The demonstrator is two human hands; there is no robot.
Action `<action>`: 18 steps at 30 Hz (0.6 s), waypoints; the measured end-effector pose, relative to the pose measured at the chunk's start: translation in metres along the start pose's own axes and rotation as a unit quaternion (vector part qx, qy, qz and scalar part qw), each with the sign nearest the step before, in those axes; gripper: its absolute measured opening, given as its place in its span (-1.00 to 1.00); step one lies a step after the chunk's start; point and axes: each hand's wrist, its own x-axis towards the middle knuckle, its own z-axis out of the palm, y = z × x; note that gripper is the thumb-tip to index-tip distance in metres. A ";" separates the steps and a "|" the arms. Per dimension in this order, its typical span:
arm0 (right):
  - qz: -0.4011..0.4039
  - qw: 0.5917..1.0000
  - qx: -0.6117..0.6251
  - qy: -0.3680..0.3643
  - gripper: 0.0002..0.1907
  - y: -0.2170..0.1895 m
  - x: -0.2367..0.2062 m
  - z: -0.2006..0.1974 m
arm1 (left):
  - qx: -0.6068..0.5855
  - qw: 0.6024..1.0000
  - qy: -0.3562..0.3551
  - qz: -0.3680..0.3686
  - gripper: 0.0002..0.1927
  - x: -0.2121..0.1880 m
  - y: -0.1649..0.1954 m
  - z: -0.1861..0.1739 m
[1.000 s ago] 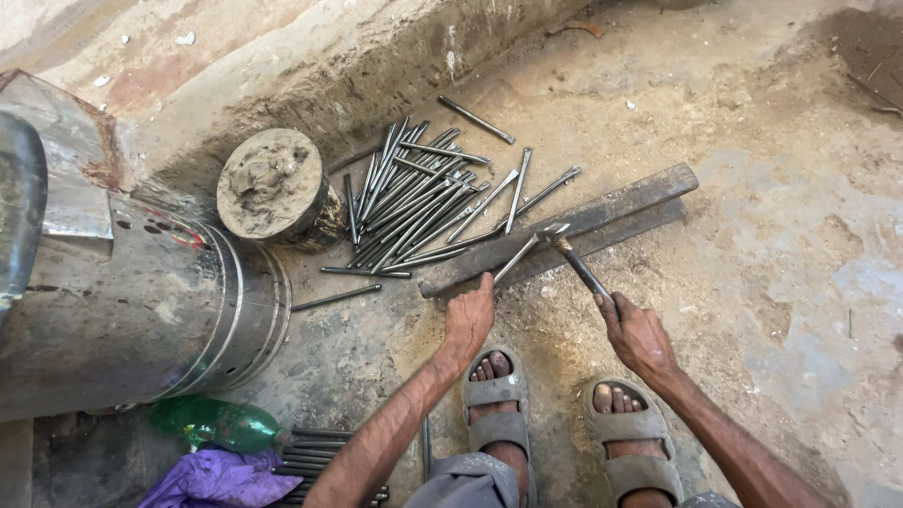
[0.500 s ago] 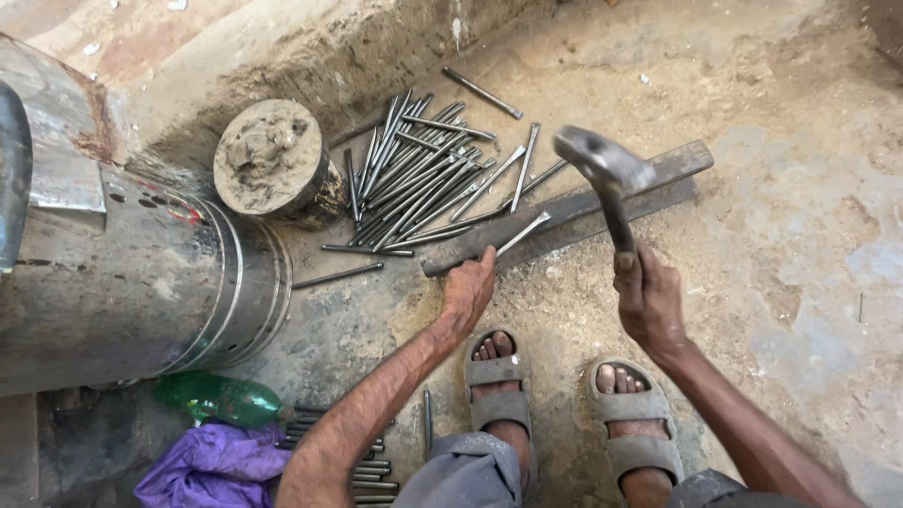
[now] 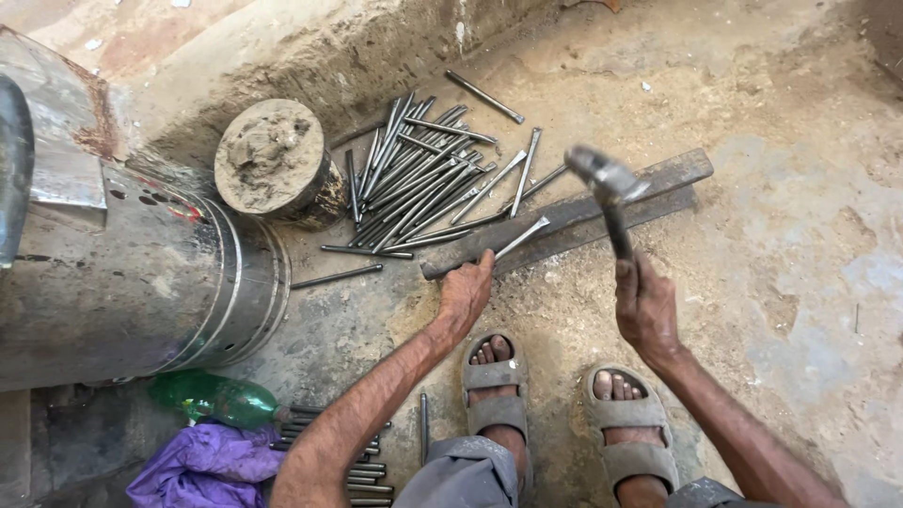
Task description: The person repeatedly picks up metal rods from a pile on the floor and places them on a metal bar. Using a hammer, they strike the end of each rod to flatten or shape it. The person continues this process for multiple rods, occasionally adjusting their position.
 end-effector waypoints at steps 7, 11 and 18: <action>0.156 0.967 -0.136 -0.148 -0.36 0.040 -0.001 0.002 | -0.015 0.997 0.075 0.000 -0.84 0.005 -0.005 0.010; 0.155 0.970 -0.140 -0.122 -0.40 0.046 -0.005 0.000 | -0.084 0.996 0.034 0.002 -0.77 -0.001 -0.009 0.004; 0.156 0.976 -0.109 -0.110 -0.41 0.038 -0.011 0.006 | -0.159 0.982 0.103 0.027 -0.72 -0.003 -0.011 -0.017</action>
